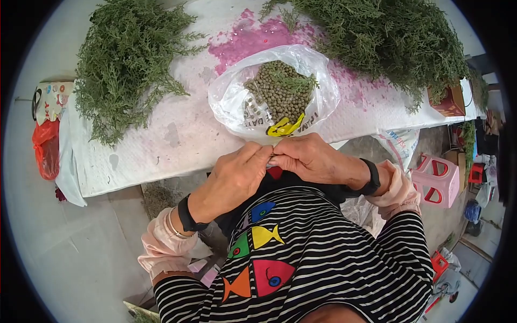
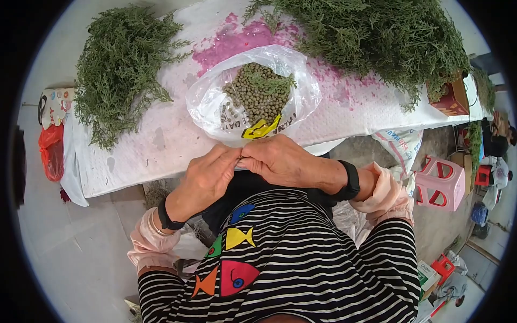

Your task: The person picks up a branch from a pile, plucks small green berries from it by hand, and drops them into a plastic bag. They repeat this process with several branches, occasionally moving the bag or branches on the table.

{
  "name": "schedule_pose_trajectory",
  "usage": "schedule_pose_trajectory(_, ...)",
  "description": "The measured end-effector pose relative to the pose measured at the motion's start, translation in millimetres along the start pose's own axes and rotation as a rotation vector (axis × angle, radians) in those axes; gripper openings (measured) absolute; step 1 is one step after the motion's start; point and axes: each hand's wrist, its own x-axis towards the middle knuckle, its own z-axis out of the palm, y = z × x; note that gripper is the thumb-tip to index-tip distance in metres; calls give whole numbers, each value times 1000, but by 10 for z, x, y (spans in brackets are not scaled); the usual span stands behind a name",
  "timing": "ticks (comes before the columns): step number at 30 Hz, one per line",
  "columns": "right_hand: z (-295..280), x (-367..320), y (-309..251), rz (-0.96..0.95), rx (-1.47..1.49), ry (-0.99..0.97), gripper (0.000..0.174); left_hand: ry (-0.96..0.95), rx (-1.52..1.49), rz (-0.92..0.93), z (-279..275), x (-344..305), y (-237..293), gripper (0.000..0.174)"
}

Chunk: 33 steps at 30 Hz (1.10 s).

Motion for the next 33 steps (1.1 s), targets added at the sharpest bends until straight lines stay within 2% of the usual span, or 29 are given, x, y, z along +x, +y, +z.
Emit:
schedule_pose_trajectory(2,17,2,-18,36,26,-22,24,0,140,103,7,-16,-16,29)
schedule_pose_trajectory(8,32,-16,-21,91,39,-131,19,-34,147,134,-33,-70,-48,26)
schedule_pose_trajectory(12,62,-4,-58,160,164,-185,20,-57,174,130,-45,-113,-68,21)
schedule_pose_trajectory(15,49,51,-156,437,437,-282,21,-55,186,144,-45,-126,-82,18)
schedule_pose_trajectory(20,47,35,-250,502,460,-345,22,3,149,151,-68,-122,23,16)
schedule_pose_trajectory(23,20,-41,-229,-123,-72,-181,19,16,126,161,-85,-118,75,16)
schedule_pose_trajectory(24,-1,-55,-262,-124,-70,-185,19,-4,215,169,-93,-96,50,16)
schedule_pose_trajectory(26,-87,-49,-410,-421,167,-379,10,-46,393,184,-127,-31,-25,15)
schedule_pose_trajectory(27,-167,-34,-490,-420,171,-393,10,-37,390,172,-153,2,-80,15)
schedule_pose_trajectory(29,-412,98,-650,-416,108,-425,8,193,227,17,-299,128,-228,8)
schedule_pose_trajectory(31,-501,137,-702,-383,80,-409,7,90,117,-34,-380,33,-76,6)
schedule_pose_trajectory(32,-631,256,-511,-339,57,-161,11,41,17,-83,-400,-11,19,4)
schedule_pose_trajectory(33,-800,366,-413,-67,-162,-49,11,-17,-84,-139,-412,-80,94,4)
